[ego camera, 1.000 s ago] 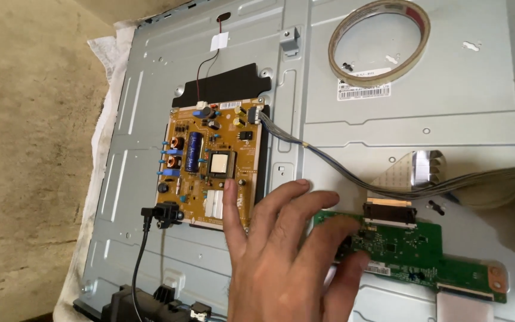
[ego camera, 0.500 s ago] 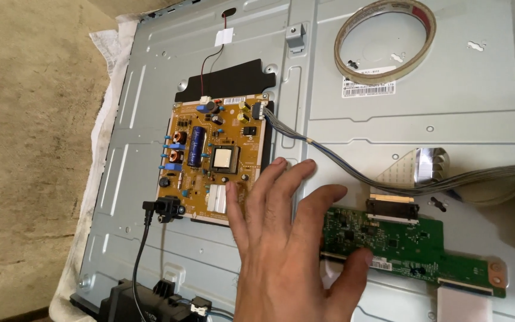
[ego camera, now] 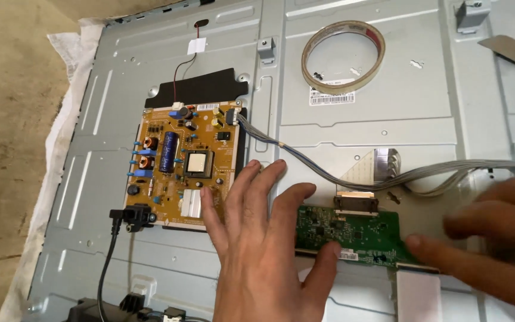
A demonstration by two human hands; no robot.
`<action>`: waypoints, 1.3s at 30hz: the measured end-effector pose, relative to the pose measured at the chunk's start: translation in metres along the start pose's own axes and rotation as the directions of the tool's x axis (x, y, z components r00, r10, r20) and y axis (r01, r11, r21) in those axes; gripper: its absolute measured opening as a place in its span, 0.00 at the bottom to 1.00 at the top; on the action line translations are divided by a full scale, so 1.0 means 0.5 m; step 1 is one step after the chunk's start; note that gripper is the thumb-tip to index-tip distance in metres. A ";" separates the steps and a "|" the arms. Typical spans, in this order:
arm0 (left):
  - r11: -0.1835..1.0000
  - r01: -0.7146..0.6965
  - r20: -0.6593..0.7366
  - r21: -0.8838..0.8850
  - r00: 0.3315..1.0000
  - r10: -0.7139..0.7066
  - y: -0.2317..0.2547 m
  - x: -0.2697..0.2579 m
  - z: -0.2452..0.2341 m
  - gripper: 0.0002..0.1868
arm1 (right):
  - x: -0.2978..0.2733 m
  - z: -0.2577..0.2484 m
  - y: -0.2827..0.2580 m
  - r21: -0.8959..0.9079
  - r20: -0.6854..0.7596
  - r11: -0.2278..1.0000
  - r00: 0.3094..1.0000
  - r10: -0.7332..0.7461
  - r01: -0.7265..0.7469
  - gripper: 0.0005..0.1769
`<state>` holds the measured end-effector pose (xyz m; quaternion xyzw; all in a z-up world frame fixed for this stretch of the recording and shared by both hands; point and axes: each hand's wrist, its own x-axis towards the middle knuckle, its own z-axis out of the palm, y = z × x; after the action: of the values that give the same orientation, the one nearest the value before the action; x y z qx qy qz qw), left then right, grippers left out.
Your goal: Applying tape to secure ribbon cables and internal components during a television repair.
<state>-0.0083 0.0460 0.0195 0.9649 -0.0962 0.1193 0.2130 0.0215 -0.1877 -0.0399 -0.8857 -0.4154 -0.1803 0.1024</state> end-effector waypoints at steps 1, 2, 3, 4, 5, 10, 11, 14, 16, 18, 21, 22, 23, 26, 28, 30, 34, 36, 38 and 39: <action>1.000 -0.009 -0.001 -0.002 1.000 0.009 -0.001 0.000 0.000 0.23 | 0.024 -0.010 -0.011 0.018 -0.048 0.999 0.998 -0.049 0.050 0.21; 1.000 -0.015 -0.002 0.003 1.000 0.015 -0.002 0.000 -0.002 0.22 | 0.051 -0.016 -0.023 0.039 -0.100 0.994 0.990 -0.100 0.104 0.15; 1.000 -0.011 -0.006 0.000 1.000 0.011 -0.001 -0.001 -0.002 0.22 | 0.057 -0.015 -0.025 0.037 -0.097 0.993 0.990 -0.105 0.109 0.15; 1.000 -0.017 -0.002 -0.006 1.000 0.017 -0.001 -0.001 -0.004 0.22 | 0.065 -0.013 -0.026 0.061 -0.137 0.987 0.980 -0.142 0.151 0.13; 1.000 -0.022 0.002 -0.011 1.000 0.022 -0.001 0.000 -0.005 0.21 | 0.074 -0.010 -0.027 0.083 -0.177 0.977 0.968 -0.177 0.194 0.12; 1.000 -0.012 0.000 -0.022 1.000 0.012 -0.002 0.000 -0.006 0.22 | 0.068 -0.001 -0.020 0.075 -0.136 0.975 0.971 -0.198 0.210 0.14; 1.000 -0.014 0.007 -0.017 1.000 0.014 -0.001 0.000 -0.006 0.21 | 0.069 -0.004 -0.019 0.082 -0.112 0.972 0.971 -0.210 0.220 0.14; 1.000 -0.016 -0.002 -0.010 1.000 0.016 -0.001 0.001 -0.006 0.21 | 0.069 -0.001 -0.016 0.044 -0.132 0.964 0.958 -0.254 0.262 0.16; 1.000 -0.010 0.007 -0.010 1.000 0.010 0.000 0.002 -0.007 0.21 | 0.071 -0.003 -0.016 0.029 -0.130 0.961 0.954 -0.271 0.277 0.16; 1.000 -0.006 0.017 -0.011 1.000 0.007 0.000 0.001 -0.006 0.21 | 0.073 -0.005 -0.017 0.012 -0.127 0.957 0.950 -0.285 0.289 0.17; 1.000 -0.017 0.003 0.019 1.000 0.017 -0.001 0.001 -0.002 0.21 | 0.073 -0.011 -0.017 0.057 -0.149 0.965 0.958 -0.246 0.257 0.18; 1.000 -0.020 0.000 0.023 1.000 0.020 -0.002 0.000 -0.001 0.22 | 0.071 -0.014 -0.016 0.106 -0.127 0.974 0.974 -0.186 0.200 0.16; 0.999 -0.023 -0.003 0.027 1.000 0.023 -0.003 0.000 0.000 0.22 | 0.069 -0.017 -0.015 0.153 -0.102 0.978 0.987 -0.125 0.140 0.15; 1.000 -0.003 0.012 0.015 1.000 0.003 -0.001 -0.001 0.000 0.21 | 0.068 -0.017 -0.011 0.165 -0.089 0.982 0.993 -0.082 0.096 0.13; 1.000 -0.006 0.005 0.029 1.000 0.006 -0.002 -0.001 0.001 0.22 | 0.066 -0.016 -0.011 0.153 -0.076 0.981 0.991 -0.108 0.119 0.12; 0.999 -0.007 -0.002 0.041 1.000 0.007 -0.003 -0.001 0.002 0.22 | 0.064 -0.016 -0.011 0.143 -0.061 0.979 0.989 -0.134 0.142 0.12; 0.998 -0.007 -0.007 0.058 1.000 0.007 -0.001 -0.001 0.001 0.23 | 0.066 -0.019 -0.017 0.148 -0.038 0.983 0.994 -0.104 0.109 0.13; 0.997 -0.013 -0.012 0.072 1.000 0.014 0.000 -0.001 0.001 0.23 | 0.071 -0.021 -0.018 0.147 -0.055 0.985 0.995 -0.085 0.092 0.11; 0.999 -0.014 -0.026 0.045 1.000 0.015 0.002 -0.001 0.000 0.21 | 0.076 -0.024 -0.016 0.181 -0.099 0.975 0.989 -0.109 0.126 0.12; 0.999 -0.016 -0.024 0.046 1.000 0.017 0.006 -0.001 -0.001 0.21 | 0.076 -0.025 -0.015 0.181 -0.100 0.976 0.989 -0.106 0.123 0.12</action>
<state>-0.0094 0.0435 0.0209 0.9672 -0.0988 0.1351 0.1912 0.0350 -0.1606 -0.0129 -0.8377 -0.4759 -0.1858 0.1931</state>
